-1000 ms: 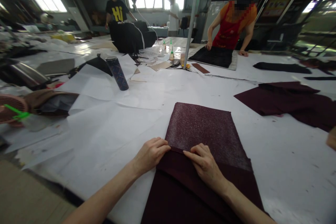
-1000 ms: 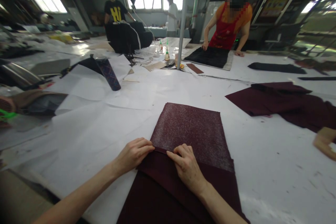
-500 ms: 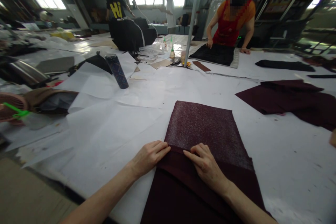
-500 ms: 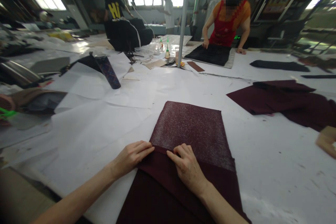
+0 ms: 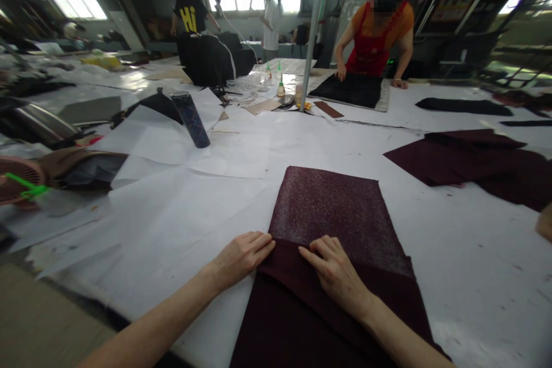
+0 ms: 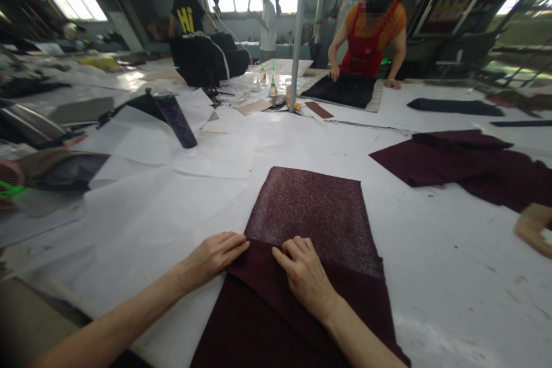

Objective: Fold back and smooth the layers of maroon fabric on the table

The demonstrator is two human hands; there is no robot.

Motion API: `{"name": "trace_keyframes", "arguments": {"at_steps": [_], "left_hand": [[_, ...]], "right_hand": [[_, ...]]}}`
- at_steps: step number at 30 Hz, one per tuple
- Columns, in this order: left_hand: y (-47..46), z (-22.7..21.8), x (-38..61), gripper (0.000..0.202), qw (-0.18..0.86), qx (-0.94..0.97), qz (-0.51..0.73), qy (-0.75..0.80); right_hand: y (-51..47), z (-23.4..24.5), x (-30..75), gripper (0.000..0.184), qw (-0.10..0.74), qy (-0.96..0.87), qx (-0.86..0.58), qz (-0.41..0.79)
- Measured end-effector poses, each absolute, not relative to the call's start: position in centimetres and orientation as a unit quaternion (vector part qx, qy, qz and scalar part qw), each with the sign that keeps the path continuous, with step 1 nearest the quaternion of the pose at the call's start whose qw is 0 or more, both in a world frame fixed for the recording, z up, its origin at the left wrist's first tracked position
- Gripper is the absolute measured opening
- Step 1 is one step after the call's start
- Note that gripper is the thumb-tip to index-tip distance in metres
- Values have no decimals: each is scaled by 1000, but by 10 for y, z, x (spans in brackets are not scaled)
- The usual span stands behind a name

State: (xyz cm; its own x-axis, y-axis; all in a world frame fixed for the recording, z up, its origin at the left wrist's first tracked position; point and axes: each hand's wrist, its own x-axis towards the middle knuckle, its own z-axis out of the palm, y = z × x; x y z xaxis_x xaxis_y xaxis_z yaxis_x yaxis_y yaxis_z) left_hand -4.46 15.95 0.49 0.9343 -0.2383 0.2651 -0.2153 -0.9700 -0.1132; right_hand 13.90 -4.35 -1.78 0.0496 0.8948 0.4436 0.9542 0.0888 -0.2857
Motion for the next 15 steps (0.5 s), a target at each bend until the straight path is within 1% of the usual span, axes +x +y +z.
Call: {"name": "trace_keyframes", "arguments": {"at_steps": [4, 7, 9, 12, 15], "left_hand": [[163, 34, -49, 23, 72, -987, -125, 76], [150, 63, -40, 30, 69, -989, -129, -3], [134, 71, -29, 32, 53, -994, -91, -15], [111, 61, -14, 23, 45, -999, 22, 17], [99, 42, -11, 22, 58, -996, 64, 8]], "right_hand": [[-43, -17, 138, 31, 262, -688, -673, -70], [-44, -16, 138, 32, 258, -688, -674, -72], [-44, -16, 137, 33, 255, -689, -675, -72], [-45, -15, 138, 31, 252, -688, -677, -74], [-46, -14, 141, 29, 241, -691, -678, -66]]}}
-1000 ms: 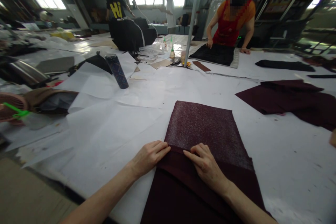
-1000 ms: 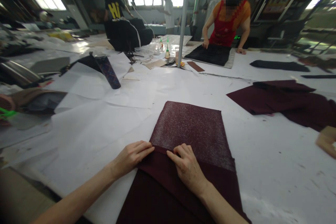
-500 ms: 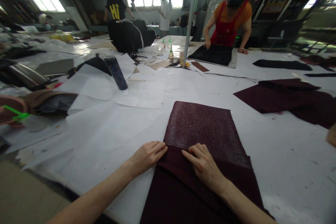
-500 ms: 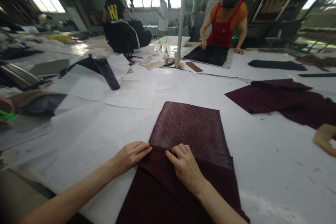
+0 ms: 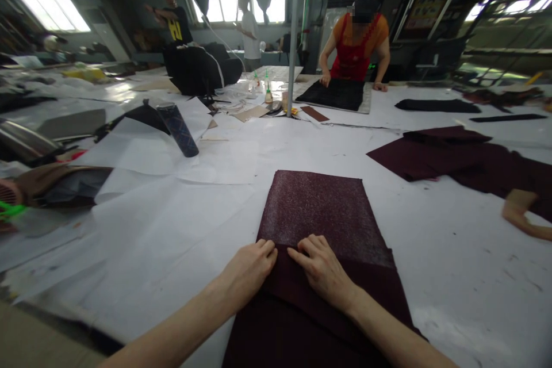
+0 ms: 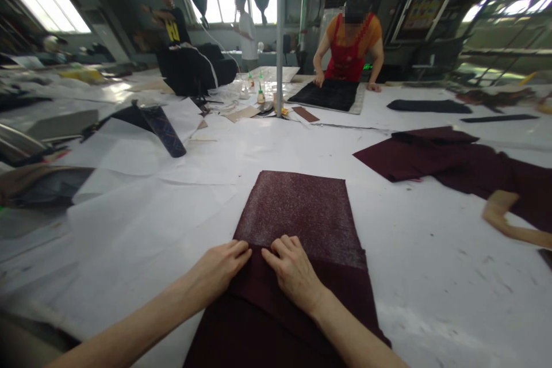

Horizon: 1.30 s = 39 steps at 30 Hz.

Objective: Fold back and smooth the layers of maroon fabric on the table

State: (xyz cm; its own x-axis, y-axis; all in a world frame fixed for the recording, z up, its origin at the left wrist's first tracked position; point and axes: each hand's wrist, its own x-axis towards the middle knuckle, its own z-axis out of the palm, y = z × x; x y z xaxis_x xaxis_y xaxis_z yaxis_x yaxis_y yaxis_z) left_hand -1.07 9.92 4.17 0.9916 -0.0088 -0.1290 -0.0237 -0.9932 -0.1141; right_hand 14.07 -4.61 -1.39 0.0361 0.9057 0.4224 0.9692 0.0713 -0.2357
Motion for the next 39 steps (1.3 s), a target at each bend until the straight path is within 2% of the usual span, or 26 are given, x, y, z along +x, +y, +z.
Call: {"name": "trace_keyframes", "arguments": {"at_steps": [8, 15, 20, 25, 30, 35, 39], "left_hand": [[94, 33, -18, 53, 86, -994, 57, -24], [89, 31, -6, 47, 99, -992, 77, 2], [74, 30, 3, 61, 141, -987, 70, -33], [62, 24, 14, 52, 156, -986, 54, 11], [50, 25, 21, 65, 156, -986, 55, -1], [42, 24, 32, 55, 150, -986, 59, 39], [34, 22, 42, 65, 148, -987, 57, 40]], "right_hand": [[-60, -14, 154, 30, 244, -697, -671, -64], [-83, -14, 169, 32, 253, -691, -673, -72], [-92, -17, 175, 29, 249, -686, -680, -67], [-101, -19, 182, 30, 238, -687, -685, -54], [-115, -19, 189, 30, 233, -688, -686, -47], [-126, -17, 196, 29, 224, -686, -689, -73], [-135, -17, 201, 30, 217, -687, -689, -77]]}}
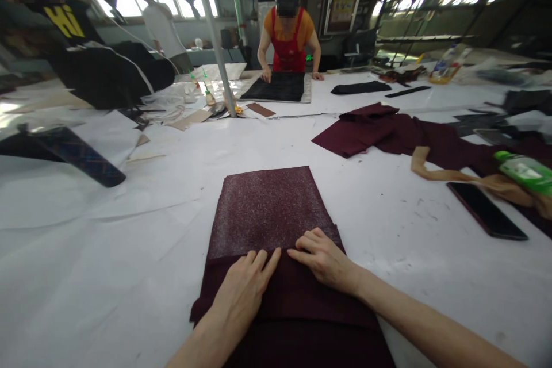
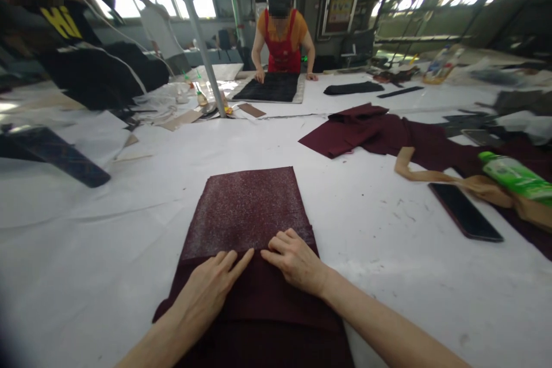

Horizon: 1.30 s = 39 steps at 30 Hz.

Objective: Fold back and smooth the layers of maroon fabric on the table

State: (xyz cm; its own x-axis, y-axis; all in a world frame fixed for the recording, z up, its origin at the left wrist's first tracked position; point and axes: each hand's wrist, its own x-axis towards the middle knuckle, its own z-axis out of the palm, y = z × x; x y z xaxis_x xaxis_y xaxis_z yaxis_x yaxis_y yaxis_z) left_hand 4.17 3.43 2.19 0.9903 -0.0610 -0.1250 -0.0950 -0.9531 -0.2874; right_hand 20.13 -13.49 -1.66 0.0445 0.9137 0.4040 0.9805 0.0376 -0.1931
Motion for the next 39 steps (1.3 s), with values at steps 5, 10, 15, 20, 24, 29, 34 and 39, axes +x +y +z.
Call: {"name": "trace_keyframes", "arguments": {"at_steps": [5, 10, 15, 20, 24, 29, 34, 39], "left_hand": [[24, 21, 52, 58, 149, -986, 51, 61], [14, 18, 63, 63, 140, -987, 44, 72], [1, 19, 70, 60, 163, -984, 37, 65], [-5, 15, 77, 55, 166, -980, 40, 105], [-11, 16, 84, 63, 161, -981, 36, 99], [-16, 17, 88, 61, 173, -979, 39, 101], [-24, 17, 95, 64, 194, -975, 46, 98], [-30, 17, 101, 65, 207, -971, 73, 95]], "right_hand": [[-150, -17, 211, 33, 204, -685, -697, -55], [-164, -19, 221, 31, 191, -688, -698, -63], [-175, -17, 228, 29, 184, -685, -701, -66], [-187, -13, 236, 27, 164, -684, -708, -62], [-196, -16, 243, 27, 165, -682, -709, -62], [-205, -17, 250, 26, 162, -688, -704, -66], [-210, -11, 249, 25, 149, -691, -703, -75], [-223, -11, 246, 23, 124, -675, -722, -85]]}}
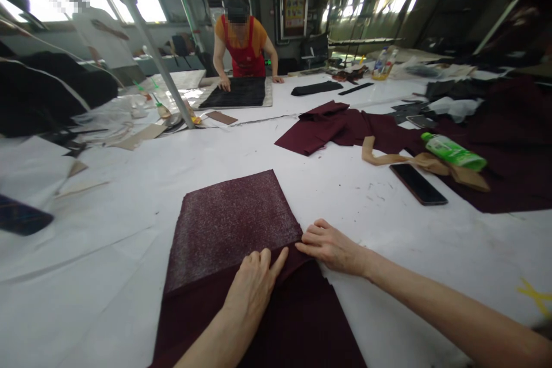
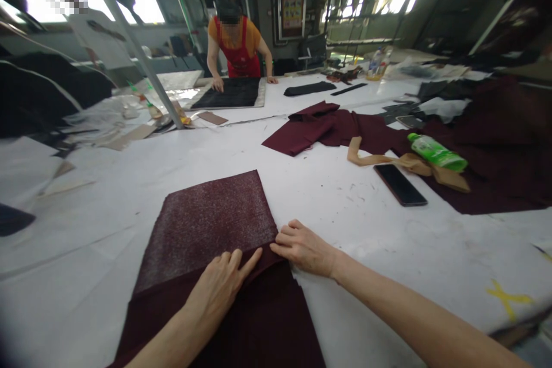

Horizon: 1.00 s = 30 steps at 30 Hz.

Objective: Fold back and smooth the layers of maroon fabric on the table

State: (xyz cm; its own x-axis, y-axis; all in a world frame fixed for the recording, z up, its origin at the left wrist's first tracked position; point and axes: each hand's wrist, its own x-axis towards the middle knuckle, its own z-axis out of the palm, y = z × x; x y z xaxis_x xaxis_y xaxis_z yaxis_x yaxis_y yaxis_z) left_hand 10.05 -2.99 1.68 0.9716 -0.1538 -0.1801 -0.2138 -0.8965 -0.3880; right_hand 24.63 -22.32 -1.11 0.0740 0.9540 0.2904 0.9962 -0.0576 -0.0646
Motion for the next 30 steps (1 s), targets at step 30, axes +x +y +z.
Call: {"name": "trace_keyframes", "arguments": {"at_steps": [30], "left_hand": [[47, 43, 47, 23, -93, -993, -5, -74]], "right_hand": [[-104, 23, 179, 11, 181, -520, -831, 77]]}}
